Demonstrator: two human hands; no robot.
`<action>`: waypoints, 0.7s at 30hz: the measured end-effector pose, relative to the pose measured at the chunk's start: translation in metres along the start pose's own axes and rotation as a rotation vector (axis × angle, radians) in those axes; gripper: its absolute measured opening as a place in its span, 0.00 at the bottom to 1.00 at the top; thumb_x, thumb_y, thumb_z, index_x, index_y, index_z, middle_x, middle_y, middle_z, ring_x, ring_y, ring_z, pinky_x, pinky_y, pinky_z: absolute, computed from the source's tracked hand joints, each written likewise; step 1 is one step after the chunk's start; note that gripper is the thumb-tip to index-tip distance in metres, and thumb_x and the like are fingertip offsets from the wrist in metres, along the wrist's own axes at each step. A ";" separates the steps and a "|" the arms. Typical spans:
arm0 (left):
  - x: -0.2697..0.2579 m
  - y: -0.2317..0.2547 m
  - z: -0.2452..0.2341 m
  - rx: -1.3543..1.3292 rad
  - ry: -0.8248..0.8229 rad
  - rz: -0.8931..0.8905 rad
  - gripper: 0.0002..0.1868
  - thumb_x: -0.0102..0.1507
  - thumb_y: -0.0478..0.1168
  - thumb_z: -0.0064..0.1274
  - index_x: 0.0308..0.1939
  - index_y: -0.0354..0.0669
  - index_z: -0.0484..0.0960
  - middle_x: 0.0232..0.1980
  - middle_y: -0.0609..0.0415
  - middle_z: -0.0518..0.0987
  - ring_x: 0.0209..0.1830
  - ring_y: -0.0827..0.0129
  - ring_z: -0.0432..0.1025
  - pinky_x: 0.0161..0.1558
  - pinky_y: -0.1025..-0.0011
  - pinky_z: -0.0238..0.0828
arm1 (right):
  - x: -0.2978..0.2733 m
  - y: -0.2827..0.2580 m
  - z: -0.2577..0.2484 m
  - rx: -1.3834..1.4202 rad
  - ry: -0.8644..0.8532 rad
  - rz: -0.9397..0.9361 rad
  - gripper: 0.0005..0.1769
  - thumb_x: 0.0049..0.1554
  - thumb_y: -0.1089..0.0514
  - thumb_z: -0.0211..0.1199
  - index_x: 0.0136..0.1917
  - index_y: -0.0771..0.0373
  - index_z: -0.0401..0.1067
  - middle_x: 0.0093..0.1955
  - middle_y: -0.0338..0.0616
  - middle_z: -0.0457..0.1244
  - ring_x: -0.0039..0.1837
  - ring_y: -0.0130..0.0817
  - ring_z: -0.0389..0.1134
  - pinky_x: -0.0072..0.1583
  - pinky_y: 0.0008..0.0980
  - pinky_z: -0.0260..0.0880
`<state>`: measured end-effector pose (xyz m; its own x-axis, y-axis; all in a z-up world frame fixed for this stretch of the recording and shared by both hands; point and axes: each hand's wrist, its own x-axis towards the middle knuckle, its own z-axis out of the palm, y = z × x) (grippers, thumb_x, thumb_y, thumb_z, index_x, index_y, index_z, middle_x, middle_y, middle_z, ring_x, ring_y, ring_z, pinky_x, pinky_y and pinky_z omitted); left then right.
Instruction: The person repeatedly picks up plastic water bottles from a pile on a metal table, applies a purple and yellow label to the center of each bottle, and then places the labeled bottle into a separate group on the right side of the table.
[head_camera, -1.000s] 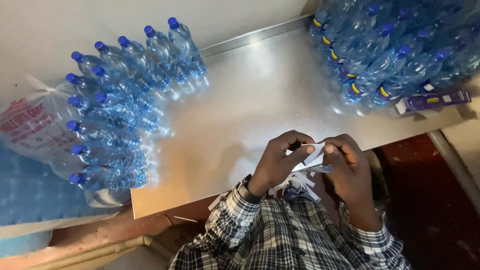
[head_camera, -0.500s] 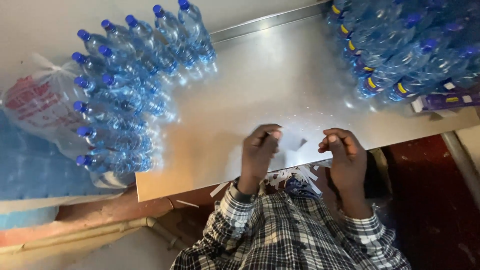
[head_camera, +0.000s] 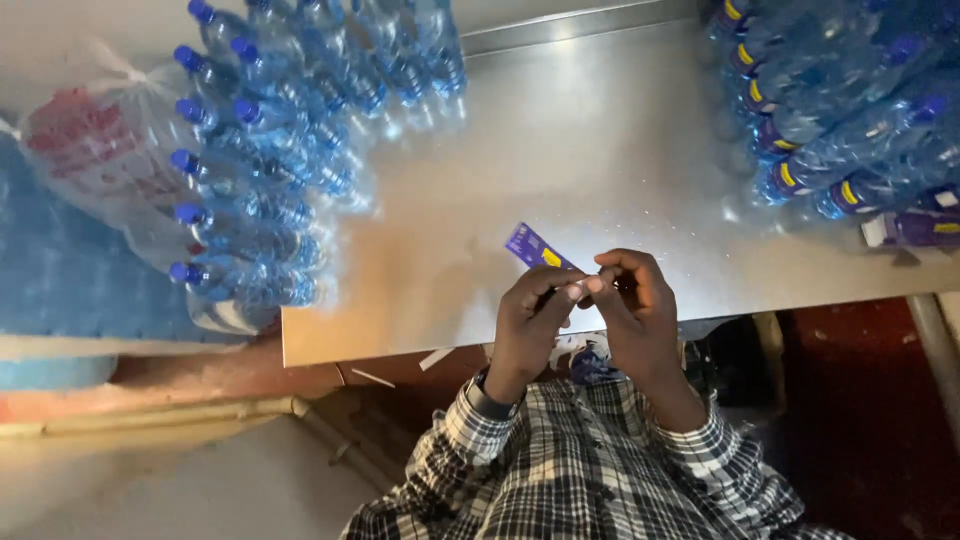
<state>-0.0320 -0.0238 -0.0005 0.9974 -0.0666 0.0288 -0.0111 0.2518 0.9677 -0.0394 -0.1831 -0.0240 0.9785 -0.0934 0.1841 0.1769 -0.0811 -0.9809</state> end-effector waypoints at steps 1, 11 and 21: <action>-0.002 -0.001 -0.001 -0.018 -0.007 -0.007 0.09 0.77 0.33 0.55 0.55 0.38 0.91 0.38 0.47 0.81 0.31 0.69 0.76 0.35 0.69 0.75 | -0.003 0.001 0.001 0.078 0.008 0.036 0.17 0.72 0.58 0.64 0.67 0.73 0.70 0.46 0.49 0.62 0.50 0.41 0.72 0.55 0.47 0.81; 0.020 -0.035 -0.063 -0.236 0.451 -0.084 0.11 0.74 0.34 0.51 0.57 0.34 0.84 0.26 0.50 0.76 0.21 0.70 0.73 0.20 0.78 0.65 | -0.037 0.112 -0.068 0.298 -0.011 0.331 0.02 0.71 0.66 0.61 0.56 0.65 0.69 0.47 0.46 0.62 0.48 0.42 0.73 0.53 0.44 0.77; 0.010 -0.020 -0.096 -0.049 0.523 0.348 0.11 0.75 0.38 0.58 0.59 0.38 0.80 0.61 0.43 0.80 0.59 0.62 0.77 0.59 0.65 0.82 | -0.117 0.251 -0.091 -1.003 -0.658 0.215 0.54 0.53 0.27 0.68 0.80 0.64 0.66 0.57 0.58 0.72 0.62 0.55 0.77 0.60 0.59 0.79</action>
<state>-0.0151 0.0626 -0.0440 0.8392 0.5052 0.2013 -0.3499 0.2182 0.9110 -0.1194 -0.2828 -0.2857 0.8962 0.2982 -0.3286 0.1292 -0.8838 -0.4498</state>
